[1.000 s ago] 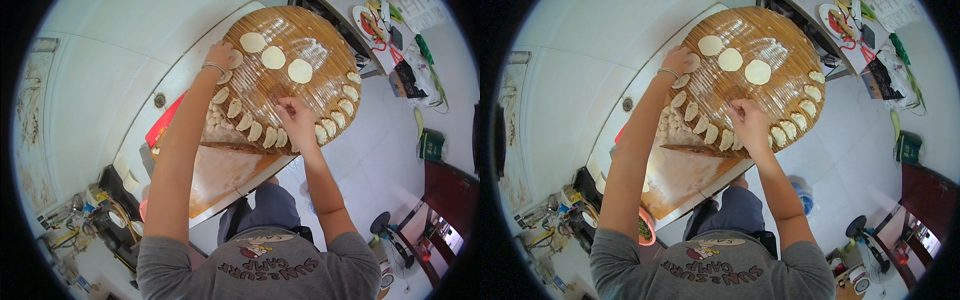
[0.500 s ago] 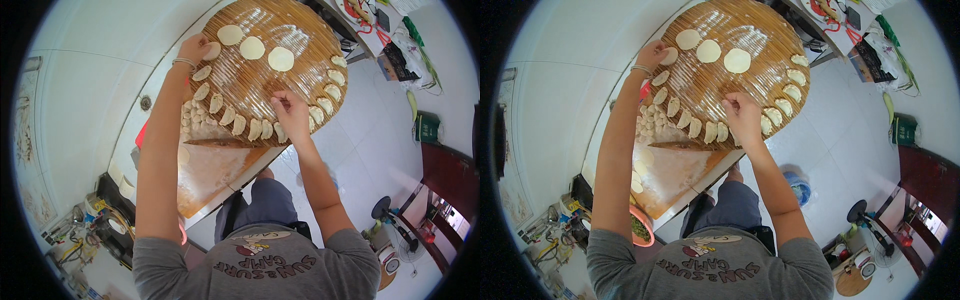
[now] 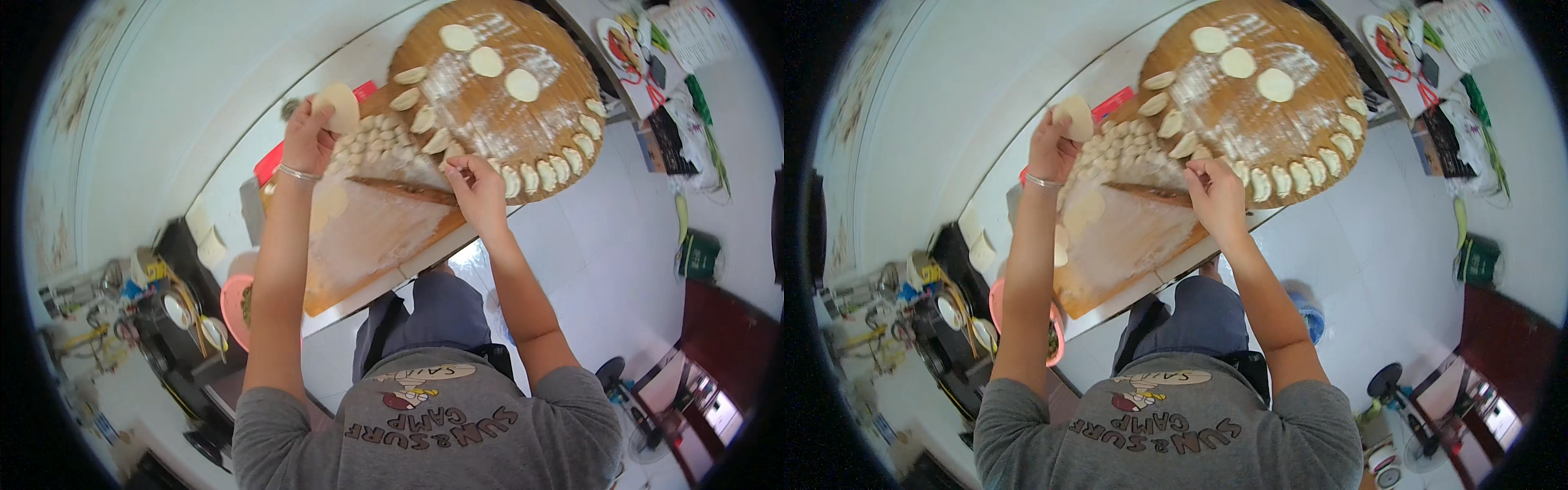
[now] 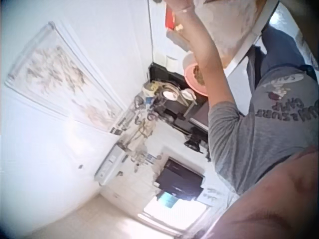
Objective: The person fills round dough wrappers with a green vegetable mixture using a spoon and folds them into dumplings by hand. The finished dumplings are placed in rows on a wooden board.
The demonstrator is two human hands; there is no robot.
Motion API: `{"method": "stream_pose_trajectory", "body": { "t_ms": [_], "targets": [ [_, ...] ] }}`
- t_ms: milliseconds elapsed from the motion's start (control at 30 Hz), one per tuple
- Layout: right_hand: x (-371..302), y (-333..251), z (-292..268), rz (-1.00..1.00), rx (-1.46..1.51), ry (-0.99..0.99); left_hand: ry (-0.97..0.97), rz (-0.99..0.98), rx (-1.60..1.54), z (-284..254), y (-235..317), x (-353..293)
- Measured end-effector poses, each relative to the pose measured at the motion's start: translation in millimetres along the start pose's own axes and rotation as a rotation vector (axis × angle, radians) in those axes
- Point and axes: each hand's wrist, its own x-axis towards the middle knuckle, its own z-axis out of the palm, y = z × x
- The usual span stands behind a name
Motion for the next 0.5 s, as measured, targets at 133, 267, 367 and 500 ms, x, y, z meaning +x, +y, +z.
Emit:
{"method": "stream_pose_trajectory", "body": {
  "t_ms": [133,267,367,500],
  "targets": [
    [-46.6,-6.7,60.6,0.037,0.071,-0.212,0.058,-0.030,-0.131,-51.4,2.8,-102.7],
    [-111.0,-17.9,135.1,-0.008,0.048,-0.461,0.095,-0.038,-0.261,-114.8,4.0,-217.4],
    [-160.6,-11.5,192.6,0.063,0.122,-0.663,0.142,-0.048,-0.262,-155.8,8.8,-300.6],
    [-227.2,-18.4,255.8,0.243,0.226,-0.736,0.294,-0.005,-0.300,-203.8,22.6,-401.1]
  ]
}}
